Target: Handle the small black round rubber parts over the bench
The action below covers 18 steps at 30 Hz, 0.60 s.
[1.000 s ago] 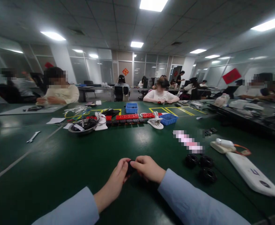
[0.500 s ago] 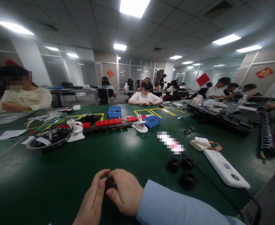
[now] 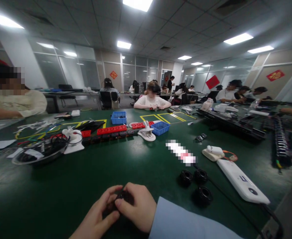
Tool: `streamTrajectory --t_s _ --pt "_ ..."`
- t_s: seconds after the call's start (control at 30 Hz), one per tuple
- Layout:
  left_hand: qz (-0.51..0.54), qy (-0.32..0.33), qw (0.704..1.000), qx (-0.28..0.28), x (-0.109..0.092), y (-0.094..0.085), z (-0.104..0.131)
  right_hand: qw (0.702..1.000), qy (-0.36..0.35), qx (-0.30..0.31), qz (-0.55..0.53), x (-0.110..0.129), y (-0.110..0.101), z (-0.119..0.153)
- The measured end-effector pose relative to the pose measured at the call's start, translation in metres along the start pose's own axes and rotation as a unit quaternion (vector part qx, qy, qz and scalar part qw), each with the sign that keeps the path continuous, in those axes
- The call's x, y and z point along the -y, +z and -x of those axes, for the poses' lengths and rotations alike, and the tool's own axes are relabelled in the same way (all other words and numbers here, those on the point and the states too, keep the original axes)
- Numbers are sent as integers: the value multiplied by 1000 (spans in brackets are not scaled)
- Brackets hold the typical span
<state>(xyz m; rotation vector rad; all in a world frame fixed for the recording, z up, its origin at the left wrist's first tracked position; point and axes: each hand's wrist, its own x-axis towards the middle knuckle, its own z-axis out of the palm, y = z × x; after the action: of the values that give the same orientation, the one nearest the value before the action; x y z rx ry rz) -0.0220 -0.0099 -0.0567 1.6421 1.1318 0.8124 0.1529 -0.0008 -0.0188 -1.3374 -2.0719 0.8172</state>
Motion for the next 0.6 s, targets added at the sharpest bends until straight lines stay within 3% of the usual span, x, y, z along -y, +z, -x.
streamTrajectory --t_s 0.1,0.27,0.4,0.47,0.6 --pt "-146 22 989 -10 4 -4 -4 996 -24 2 88 2 -1 -2" --pt "-323 103 940 -33 5 -3 -8 982 -4 52 184 2 3 -6" --pt "-340 98 935 -29 8 -2 -9 974 4 90 208 4 7 -6" --pt "-332 101 938 -14 9 -4 -10 976 -2 74 203 5 7 -4" --pt "-325 102 940 11 9 -9 -11 977 -102 36 183 7 -1 3"
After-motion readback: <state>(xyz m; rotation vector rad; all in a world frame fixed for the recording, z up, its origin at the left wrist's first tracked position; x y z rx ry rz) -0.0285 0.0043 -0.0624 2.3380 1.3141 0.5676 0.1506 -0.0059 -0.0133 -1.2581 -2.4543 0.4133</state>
